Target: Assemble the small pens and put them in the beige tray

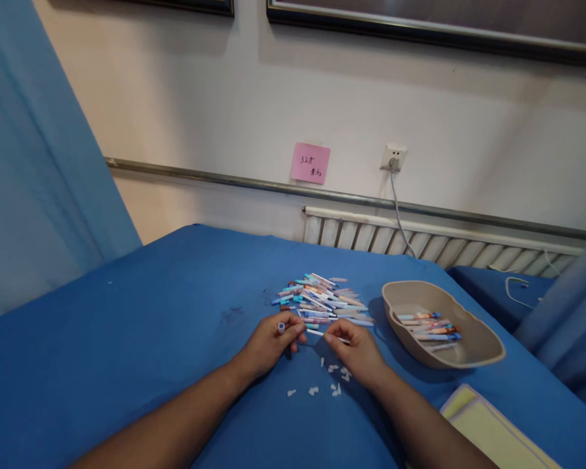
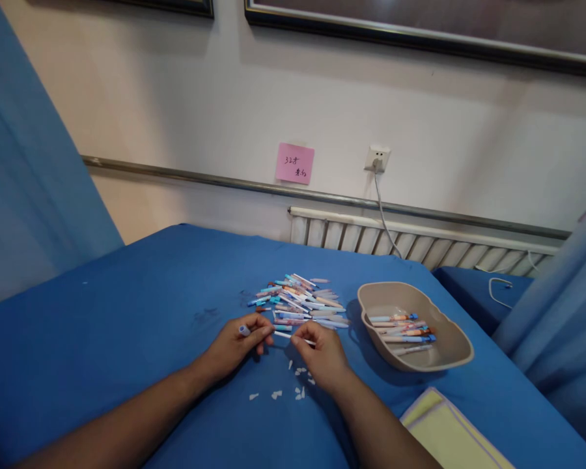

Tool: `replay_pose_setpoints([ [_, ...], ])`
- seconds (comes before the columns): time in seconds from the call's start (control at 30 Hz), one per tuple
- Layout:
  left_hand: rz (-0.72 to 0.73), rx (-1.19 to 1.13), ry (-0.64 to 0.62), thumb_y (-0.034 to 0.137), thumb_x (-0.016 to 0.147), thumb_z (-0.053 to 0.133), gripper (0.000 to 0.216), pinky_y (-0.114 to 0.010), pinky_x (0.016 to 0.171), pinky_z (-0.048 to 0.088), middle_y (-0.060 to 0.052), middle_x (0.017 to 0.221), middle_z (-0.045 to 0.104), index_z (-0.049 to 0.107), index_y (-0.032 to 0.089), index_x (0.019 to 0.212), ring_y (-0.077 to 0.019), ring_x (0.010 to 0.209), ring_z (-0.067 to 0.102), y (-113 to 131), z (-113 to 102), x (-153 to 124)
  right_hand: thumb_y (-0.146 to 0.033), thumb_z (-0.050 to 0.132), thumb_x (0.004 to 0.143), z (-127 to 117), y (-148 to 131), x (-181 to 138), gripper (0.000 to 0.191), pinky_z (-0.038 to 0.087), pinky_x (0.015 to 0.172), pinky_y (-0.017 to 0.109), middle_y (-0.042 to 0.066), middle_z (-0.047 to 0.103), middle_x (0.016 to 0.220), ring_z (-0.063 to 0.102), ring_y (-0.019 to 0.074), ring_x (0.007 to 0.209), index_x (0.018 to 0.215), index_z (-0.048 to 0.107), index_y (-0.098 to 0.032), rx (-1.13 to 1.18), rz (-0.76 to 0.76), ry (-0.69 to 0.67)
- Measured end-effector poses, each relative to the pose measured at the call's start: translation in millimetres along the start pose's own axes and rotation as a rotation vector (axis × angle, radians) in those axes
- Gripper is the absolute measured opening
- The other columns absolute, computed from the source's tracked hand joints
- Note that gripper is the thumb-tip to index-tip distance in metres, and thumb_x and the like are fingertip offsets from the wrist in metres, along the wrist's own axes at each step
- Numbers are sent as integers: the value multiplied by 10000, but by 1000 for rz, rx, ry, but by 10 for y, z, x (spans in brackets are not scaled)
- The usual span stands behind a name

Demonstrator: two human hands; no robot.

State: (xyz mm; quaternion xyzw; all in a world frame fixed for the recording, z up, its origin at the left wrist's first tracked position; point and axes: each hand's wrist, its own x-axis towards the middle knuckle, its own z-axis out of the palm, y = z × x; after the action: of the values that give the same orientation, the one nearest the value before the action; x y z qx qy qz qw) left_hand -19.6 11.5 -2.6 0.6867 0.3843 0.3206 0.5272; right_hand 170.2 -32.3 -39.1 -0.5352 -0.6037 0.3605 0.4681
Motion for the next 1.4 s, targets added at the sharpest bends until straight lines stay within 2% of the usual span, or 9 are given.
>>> replay_pose_setpoints([
  [0.17,-28,-4,1,472,775,547,347,-195,457,369,13,582,593,576,137,691,-81,452,471,14,16,1,-338,471,861,54,-93,-101,206,380,489,206,-35,568,616,509,104,502,984,548,-192,-65,-74,-154],
  [0.27,-31,-5,-15,488,783,540,368,-189,451,347,26,523,563,584,137,681,-79,435,465,-21,8,9,-276,431,888,68,-171,-158,335,414,552,227,-26,601,688,554,118,559,1220,441,-232,-154,-207,-180],
  [0.37,-41,-38,-25,496,795,531,382,-185,438,326,39,464,521,582,138,672,-78,412,449,-56,2,13,-247,385,908,79,-207,-180,417,418,561,229,-17,598,728,545,116,565,1323,373,-278,-210,-282,-198],
  [0.47,-44,-102,-52,488,795,542,374,-185,437,324,32,483,532,592,130,695,-76,415,456,-63,8,12,-239,340,924,95,-200,-172,408,423,557,224,-7,585,747,522,106,554,1324,403,-293,-211,-317,-181],
  [0.63,-51,-166,-107,451,758,605,386,-182,438,336,16,596,594,618,122,959,-73,442,483,-57,29,-1,-231,330,929,118,-173,-158,390,422,557,215,-7,562,737,501,97,549,1296,451,-281,-188,-350,-169],
  [0.83,-76,-146,-120,465,758,591,496,-182,403,329,49,542,551,535,131,1120,-73,393,438,-69,-12,10,-257,356,918,122,-148,-139,357,399,510,199,-28,518,664,485,87,508,1243,506,-256,-106,-231,-124],
  [1.03,-66,7,-7,574,773,517,465,-188,400,253,74,489,405,586,142,929,-74,413,349,43,-106,27,-335,375,905,83,-143,-100,365,388,459,189,-35,505,644,473,79,460,1222,522,-230,32,-68,-82],
  [1.2,-67,-26,8,639,841,251,570,-215,428,265,62,524,340,572,169,864,-93,435,300,135,-152,-3,-375,381,898,49,-129,-90,374,384,453,194,-35,501,643,466,83,458,1206,541,-237,46,-32,-81],
  [1.4,49,196,136,516,838,401,414,-236,592,359,4,664,503,553,163,686,-143,649,444,87,-198,59,-372,392,891,16,-160,-102,374,379,460,198,-36,499,652,467,83,464,1207,544,-243,52,-48,-112],
])
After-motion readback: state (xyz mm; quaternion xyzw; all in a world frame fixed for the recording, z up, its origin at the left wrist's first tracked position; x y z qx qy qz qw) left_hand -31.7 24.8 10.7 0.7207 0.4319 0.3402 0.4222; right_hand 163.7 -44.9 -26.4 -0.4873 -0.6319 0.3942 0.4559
